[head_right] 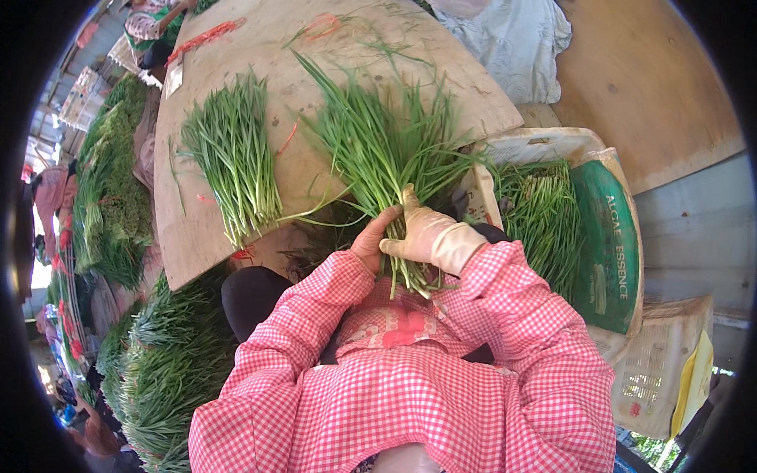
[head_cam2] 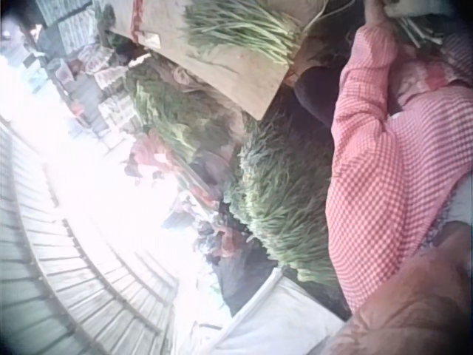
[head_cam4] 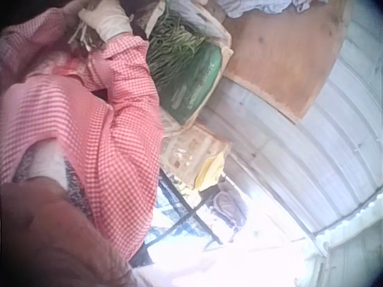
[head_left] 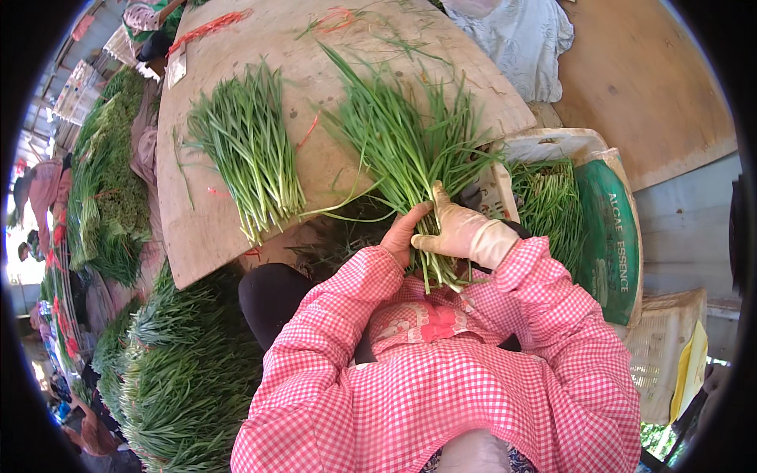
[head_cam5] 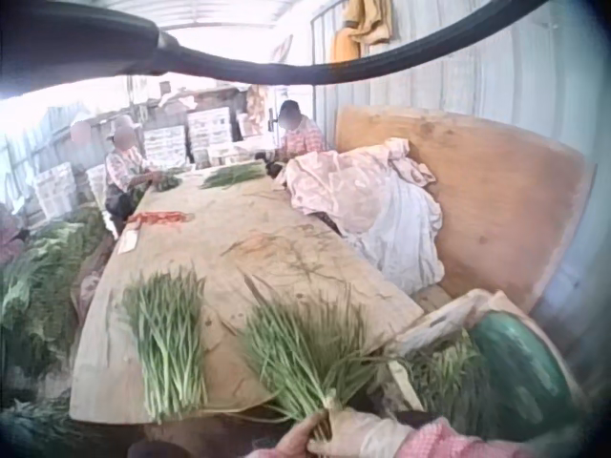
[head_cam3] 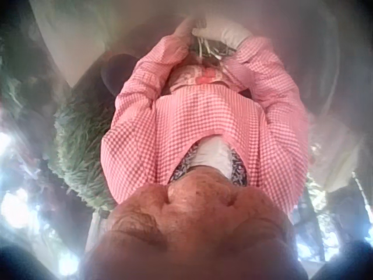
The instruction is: The person sorts and cleans bunches of green vegetables by hand on a wooden board, stripping away yellowed leaves and placing the finished bunches into a white crate.
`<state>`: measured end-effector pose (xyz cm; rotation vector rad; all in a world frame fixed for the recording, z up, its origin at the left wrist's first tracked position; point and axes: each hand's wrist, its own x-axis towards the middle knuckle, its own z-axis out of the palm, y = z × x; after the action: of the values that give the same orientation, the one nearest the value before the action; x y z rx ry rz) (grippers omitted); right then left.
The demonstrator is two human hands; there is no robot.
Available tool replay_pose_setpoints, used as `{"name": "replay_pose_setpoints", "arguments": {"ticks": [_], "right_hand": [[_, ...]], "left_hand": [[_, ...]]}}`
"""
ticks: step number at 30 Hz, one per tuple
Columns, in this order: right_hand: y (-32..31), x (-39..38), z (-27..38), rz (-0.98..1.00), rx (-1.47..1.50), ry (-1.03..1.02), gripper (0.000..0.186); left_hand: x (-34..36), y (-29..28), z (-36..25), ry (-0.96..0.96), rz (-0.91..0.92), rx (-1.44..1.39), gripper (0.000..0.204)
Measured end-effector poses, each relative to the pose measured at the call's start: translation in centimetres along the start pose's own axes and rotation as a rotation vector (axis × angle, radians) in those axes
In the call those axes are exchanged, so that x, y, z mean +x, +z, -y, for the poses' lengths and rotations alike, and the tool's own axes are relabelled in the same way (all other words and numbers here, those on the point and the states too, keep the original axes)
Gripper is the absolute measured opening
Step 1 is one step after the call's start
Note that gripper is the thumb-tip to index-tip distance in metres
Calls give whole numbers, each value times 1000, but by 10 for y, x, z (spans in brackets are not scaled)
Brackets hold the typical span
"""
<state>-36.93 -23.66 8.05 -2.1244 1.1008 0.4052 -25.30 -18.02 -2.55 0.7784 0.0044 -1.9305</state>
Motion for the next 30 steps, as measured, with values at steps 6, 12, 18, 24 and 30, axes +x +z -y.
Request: {"name": "replay_pose_setpoints", "arguments": {"ticks": [6, 12, 18, 24, 30], "right_hand": [[-30, -9, 8, -92, -283, -4, 74], [-10, 12, 74, -420, -452, -363, 65], [48, 90, 102, -206, -668, -354, 42], [-14, 82, 61, -286, 429, -614, 30], [-128, -8, 35, -876, 778, -657, 25]], "left_hand": [[3, -12, 4, 57, 75, -25, 35], [-4, 1, 7, 314, -71, 217, 48], [62, -59, -2, -418, -621, 250, 65], [6, -4, 7, 171, 21, 46, 41], [-8, -6, -7, -18, 85, -37, 35]]}}
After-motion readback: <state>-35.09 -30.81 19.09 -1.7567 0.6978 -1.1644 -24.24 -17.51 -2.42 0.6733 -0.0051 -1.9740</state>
